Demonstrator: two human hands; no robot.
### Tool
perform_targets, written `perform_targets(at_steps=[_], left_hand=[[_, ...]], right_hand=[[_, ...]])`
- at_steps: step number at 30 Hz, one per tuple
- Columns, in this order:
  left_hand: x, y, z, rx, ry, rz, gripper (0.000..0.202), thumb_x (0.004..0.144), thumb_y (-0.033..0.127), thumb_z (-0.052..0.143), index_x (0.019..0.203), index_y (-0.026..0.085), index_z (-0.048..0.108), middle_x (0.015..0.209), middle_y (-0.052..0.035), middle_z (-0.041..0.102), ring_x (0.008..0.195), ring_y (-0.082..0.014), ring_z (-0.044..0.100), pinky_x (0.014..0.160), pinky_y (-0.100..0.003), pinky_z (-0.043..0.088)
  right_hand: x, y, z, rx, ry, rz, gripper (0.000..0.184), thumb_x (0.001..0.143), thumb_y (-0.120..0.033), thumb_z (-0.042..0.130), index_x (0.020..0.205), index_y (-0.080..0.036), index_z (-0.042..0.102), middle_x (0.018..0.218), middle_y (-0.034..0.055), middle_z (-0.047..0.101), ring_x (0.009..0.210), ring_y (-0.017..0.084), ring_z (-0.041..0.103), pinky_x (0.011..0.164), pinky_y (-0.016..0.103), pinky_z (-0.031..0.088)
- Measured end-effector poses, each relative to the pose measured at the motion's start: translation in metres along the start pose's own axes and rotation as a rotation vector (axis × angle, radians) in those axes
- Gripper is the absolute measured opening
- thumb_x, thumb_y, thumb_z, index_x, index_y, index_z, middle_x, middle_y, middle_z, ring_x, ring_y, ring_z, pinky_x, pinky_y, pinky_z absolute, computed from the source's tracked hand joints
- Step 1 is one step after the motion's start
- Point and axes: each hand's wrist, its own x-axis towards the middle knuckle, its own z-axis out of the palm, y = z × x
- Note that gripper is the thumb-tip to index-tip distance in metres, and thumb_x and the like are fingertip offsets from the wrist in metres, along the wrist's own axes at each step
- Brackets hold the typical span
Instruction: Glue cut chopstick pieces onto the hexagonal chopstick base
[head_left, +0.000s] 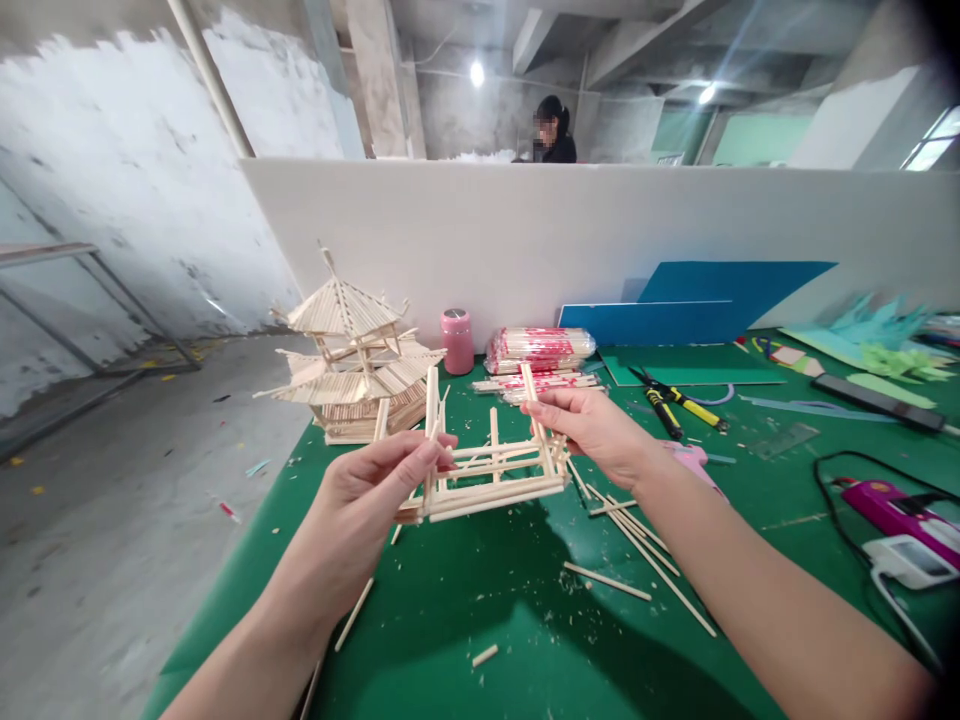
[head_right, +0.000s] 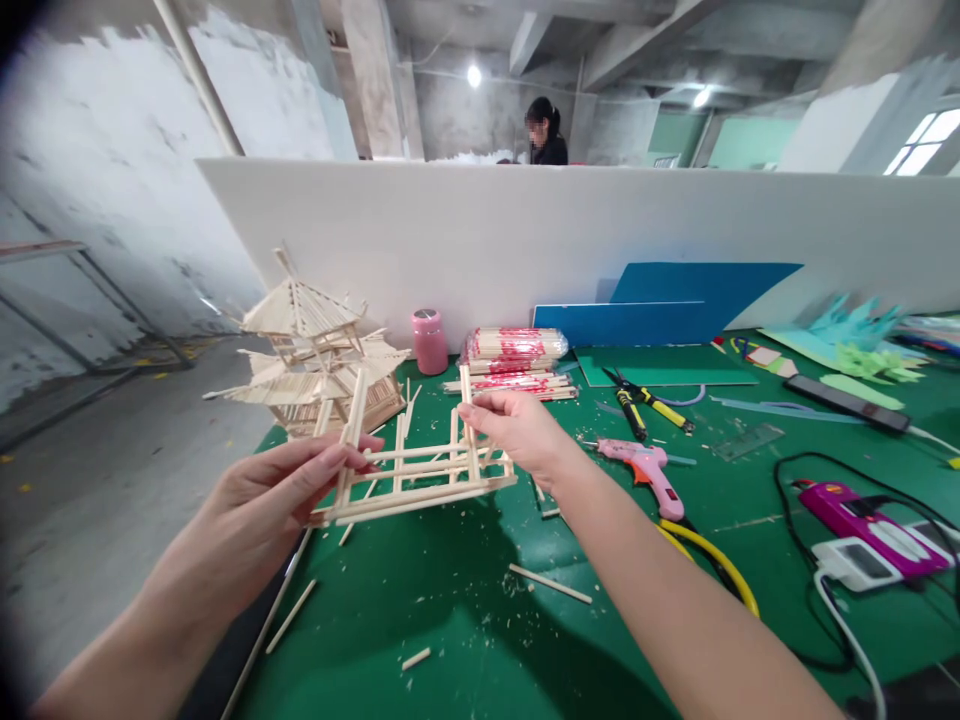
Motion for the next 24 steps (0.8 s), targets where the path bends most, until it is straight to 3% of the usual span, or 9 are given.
perform_targets(at_steps=[3, 6, 10, 13, 15, 19, 24], left_hand=[[0.003, 0.005, 0.0, 0.052, 0.022, 0.006, 0.025, 0.073, 0.044, 0.058, 0.071, 0.021, 0.068, 0.084, -0.0045, 0.066, 0.075, -0.0189, 0.058, 0.048, -0.022, 0.041], [0.004, 0.008, 0.002, 0.17, 0.063, 0.142, 0.024, 0.072, 0.042, 0.058, 0.067, 0.021, 0.068, 0.085, -0.0052, 0.065, 0.083, -0.022, 0.058, 0.054, -0.026, 0.045], [0.001, 0.004, 0.008, 0.504, 0.295, 0.482, 0.013, 0.076, 0.028, 0.056, 0.073, 0.022, 0.068, 0.102, -0.0063, 0.057, 0.093, -0.0228, 0.055, 0.075, -0.036, 0.044], [-0.004, 0.001, 0.019, 0.754, 0.502, 0.879, 0.006, 0.07, 0.015, 0.062, 0.075, 0.019, 0.065, 0.101, -0.0093, 0.056, 0.092, -0.025, 0.053, 0.078, -0.041, 0.04], [-0.007, 0.001, 0.03, 0.843, 0.439, 1.035, 0.011, 0.069, 0.01, 0.062, 0.076, 0.018, 0.064, 0.091, -0.0082, 0.061, 0.089, -0.0254, 0.054, 0.077, -0.042, 0.039], [-0.007, 0.002, 0.048, 0.876, 0.375, 1.088, 0.01, 0.074, 0.011, 0.059, 0.08, 0.018, 0.062, 0.077, -0.0054, 0.066, 0.078, -0.0219, 0.056, 0.073, -0.039, 0.036], [-0.002, 0.001, 0.047, 0.922, 0.386, 1.101, 0.008, 0.075, 0.01, 0.057, 0.078, 0.017, 0.06, 0.064, -0.0026, 0.067, 0.066, -0.0188, 0.056, 0.071, -0.036, 0.036]], right_hand=[[0.005, -0.001, 0.0, 0.01, 0.01, 0.023, 0.022, 0.073, -0.033, 0.062, 0.086, -0.016, 0.065, 0.066, -0.0013, 0.055, 0.054, 0.007, 0.044, 0.048, 0.02, 0.034], [0.012, -0.001, 0.0, 0.028, 0.013, 0.028, 0.025, 0.072, -0.035, 0.062, 0.087, -0.016, 0.064, 0.066, -0.001, 0.054, 0.055, 0.007, 0.045, 0.049, 0.02, 0.035], [0.02, -0.002, 0.001, 0.04, 0.009, 0.013, 0.027, 0.073, -0.036, 0.061, 0.09, -0.015, 0.062, 0.067, -0.0004, 0.056, 0.056, 0.008, 0.048, 0.054, 0.021, 0.039], [0.022, -0.001, 0.001, 0.023, 0.024, -0.008, 0.027, 0.072, -0.036, 0.061, 0.088, -0.015, 0.061, 0.066, -0.0009, 0.055, 0.057, 0.008, 0.048, 0.057, 0.022, 0.039], [0.022, 0.0, 0.001, 0.008, 0.035, -0.029, 0.027, 0.072, -0.036, 0.061, 0.087, -0.014, 0.06, 0.068, -0.0003, 0.056, 0.059, 0.009, 0.049, 0.059, 0.023, 0.04], [0.017, 0.002, 0.001, -0.035, 0.029, -0.071, 0.027, 0.073, -0.037, 0.06, 0.087, -0.014, 0.059, 0.072, 0.0006, 0.057, 0.061, 0.009, 0.048, 0.058, 0.023, 0.04], [0.009, 0.001, 0.003, -0.051, 0.011, -0.098, 0.025, 0.074, -0.039, 0.058, 0.085, -0.016, 0.058, 0.074, 0.0006, 0.058, 0.062, 0.01, 0.051, 0.058, 0.024, 0.041]])
